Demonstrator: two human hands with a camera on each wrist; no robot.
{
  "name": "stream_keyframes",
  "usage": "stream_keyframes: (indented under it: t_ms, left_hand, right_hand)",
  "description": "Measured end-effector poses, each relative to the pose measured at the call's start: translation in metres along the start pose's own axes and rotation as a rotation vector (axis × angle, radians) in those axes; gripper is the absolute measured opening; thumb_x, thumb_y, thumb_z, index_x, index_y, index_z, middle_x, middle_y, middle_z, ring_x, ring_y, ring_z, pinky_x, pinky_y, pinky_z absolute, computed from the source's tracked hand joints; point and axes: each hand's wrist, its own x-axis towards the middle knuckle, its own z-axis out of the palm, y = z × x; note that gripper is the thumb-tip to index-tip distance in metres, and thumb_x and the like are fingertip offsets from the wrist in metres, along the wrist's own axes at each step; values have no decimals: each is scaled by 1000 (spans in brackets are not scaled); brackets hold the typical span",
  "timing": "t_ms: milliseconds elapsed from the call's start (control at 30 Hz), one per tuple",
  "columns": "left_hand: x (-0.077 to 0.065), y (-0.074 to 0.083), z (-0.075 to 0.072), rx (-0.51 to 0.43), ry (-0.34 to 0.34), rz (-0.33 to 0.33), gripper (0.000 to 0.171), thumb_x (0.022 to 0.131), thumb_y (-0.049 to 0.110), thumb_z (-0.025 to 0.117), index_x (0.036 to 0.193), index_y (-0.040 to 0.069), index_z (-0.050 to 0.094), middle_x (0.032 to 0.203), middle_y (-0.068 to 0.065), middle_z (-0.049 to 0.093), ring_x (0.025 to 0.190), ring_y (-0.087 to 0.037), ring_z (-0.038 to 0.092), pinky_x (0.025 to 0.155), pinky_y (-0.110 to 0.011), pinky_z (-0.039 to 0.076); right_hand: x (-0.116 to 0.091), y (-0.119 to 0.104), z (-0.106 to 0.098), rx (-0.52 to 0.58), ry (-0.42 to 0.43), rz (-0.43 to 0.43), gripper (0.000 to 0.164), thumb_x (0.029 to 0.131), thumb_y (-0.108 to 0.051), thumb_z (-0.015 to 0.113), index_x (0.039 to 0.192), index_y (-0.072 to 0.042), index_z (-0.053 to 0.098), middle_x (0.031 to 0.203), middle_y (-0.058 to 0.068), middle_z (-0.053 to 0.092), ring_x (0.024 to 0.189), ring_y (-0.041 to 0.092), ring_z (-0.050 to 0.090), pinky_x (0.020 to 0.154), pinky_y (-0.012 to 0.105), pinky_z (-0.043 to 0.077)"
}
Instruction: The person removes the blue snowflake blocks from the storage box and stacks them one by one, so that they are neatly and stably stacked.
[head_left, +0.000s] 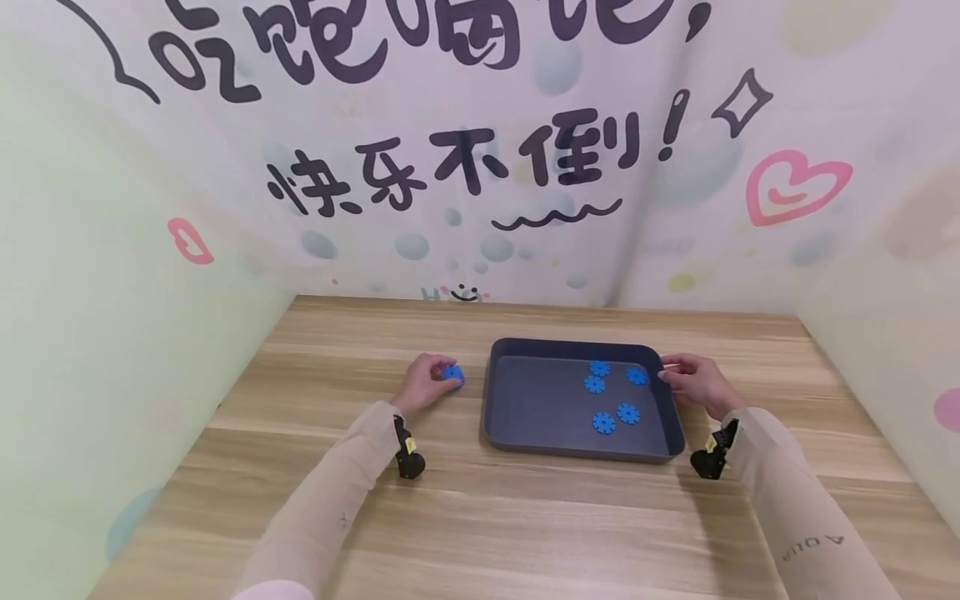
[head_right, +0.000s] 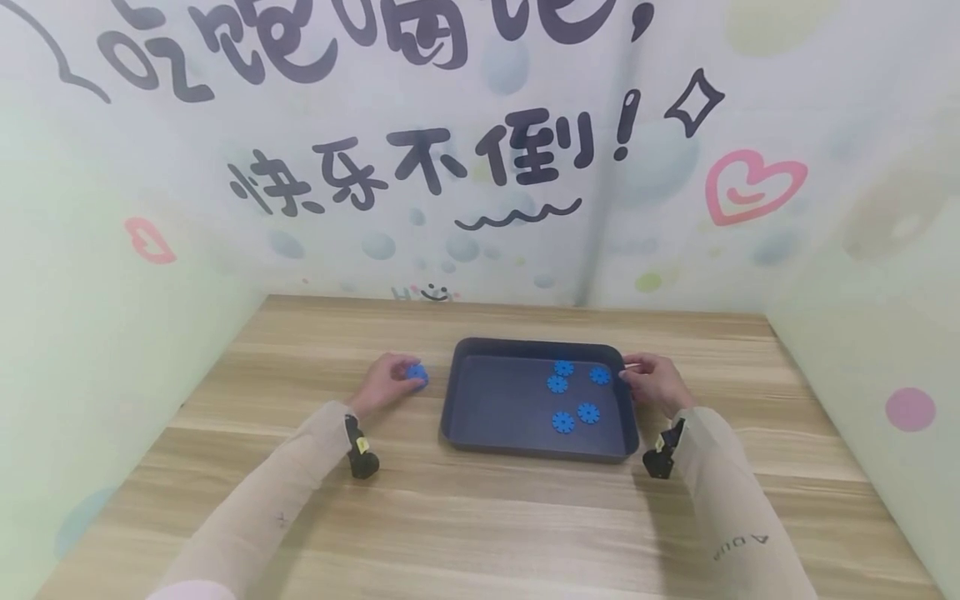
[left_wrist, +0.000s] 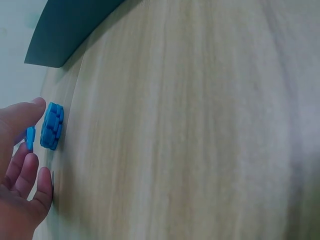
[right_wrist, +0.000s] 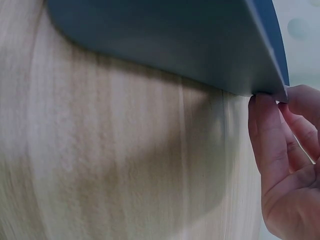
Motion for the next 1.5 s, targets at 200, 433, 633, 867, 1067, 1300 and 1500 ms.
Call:
stream_keyframes:
  t_ms: [200, 433, 633, 867, 1067, 1300, 1500]
  left_hand:
    - [1, -1, 1, 19, -19, -17, 34, 72, 8, 72, 102, -4, 62, 86, -11, 54, 80, -23, 49, 70, -29, 41]
    - [1, -2, 1, 25, -43, -57, 36, 71, 10, 73, 103, -4, 62, 87, -11, 53, 80, -22, 49, 71, -29, 41]
    - [3, -1, 2, 37, -49, -62, 36, 71, 11, 73, 102, -3, 62, 88, -11, 55, 81, -22, 50, 72, -30, 41]
    - [5, -1, 4, 49, -58, -76, 35, 72, 12, 73, 102, -2, 62, 87, -10, 54, 81, -21, 49, 72, -30, 41]
    - [4, 1, 3, 53, -63, -75, 36, 70, 11, 74, 102, -2, 63, 89, -10, 55, 82, -21, 49, 73, -31, 42]
    - [3, 2, 4, 56, -74, -95, 37, 71, 12, 74, 103, -1, 62, 92, -11, 55, 84, -22, 49, 75, -32, 42]
    - [3, 2, 6, 61, -80, -112, 36, 71, 10, 73, 104, 1, 62, 93, -10, 54, 85, -22, 49, 75, -33, 42]
  right_hand:
    - [-1, -1, 0, 11, -3, 4, 45, 91, -13, 50, 128, 7, 35, 109, 20, 51, 80, 13, 54, 71, 27, 49]
    - [-1, 0, 1, 21, -4, -10, 45, 90, -12, 50, 127, 8, 36, 107, 18, 52, 78, 12, 54, 70, 26, 49]
    - [1, 0, 0, 9, -1, 10, 46, 90, -15, 51, 129, 6, 36, 113, 21, 49, 84, 16, 54, 75, 30, 49]
    - [2, -1, 0, -2, 5, 28, 47, 90, -17, 51, 129, 5, 36, 114, 22, 48, 87, 19, 54, 79, 34, 48]
    - [2, -1, 0, -5, 17, 24, 46, 90, -13, 52, 128, 5, 36, 110, 20, 50, 80, 15, 55, 75, 31, 49]
    - [2, -1, 0, -9, 13, 25, 46, 90, -13, 52, 128, 6, 36, 111, 21, 49, 81, 16, 54, 76, 32, 49]
    - [2, 1, -1, -7, 13, 26, 45, 90, -13, 52, 128, 6, 36, 110, 21, 49, 81, 15, 54, 76, 33, 49]
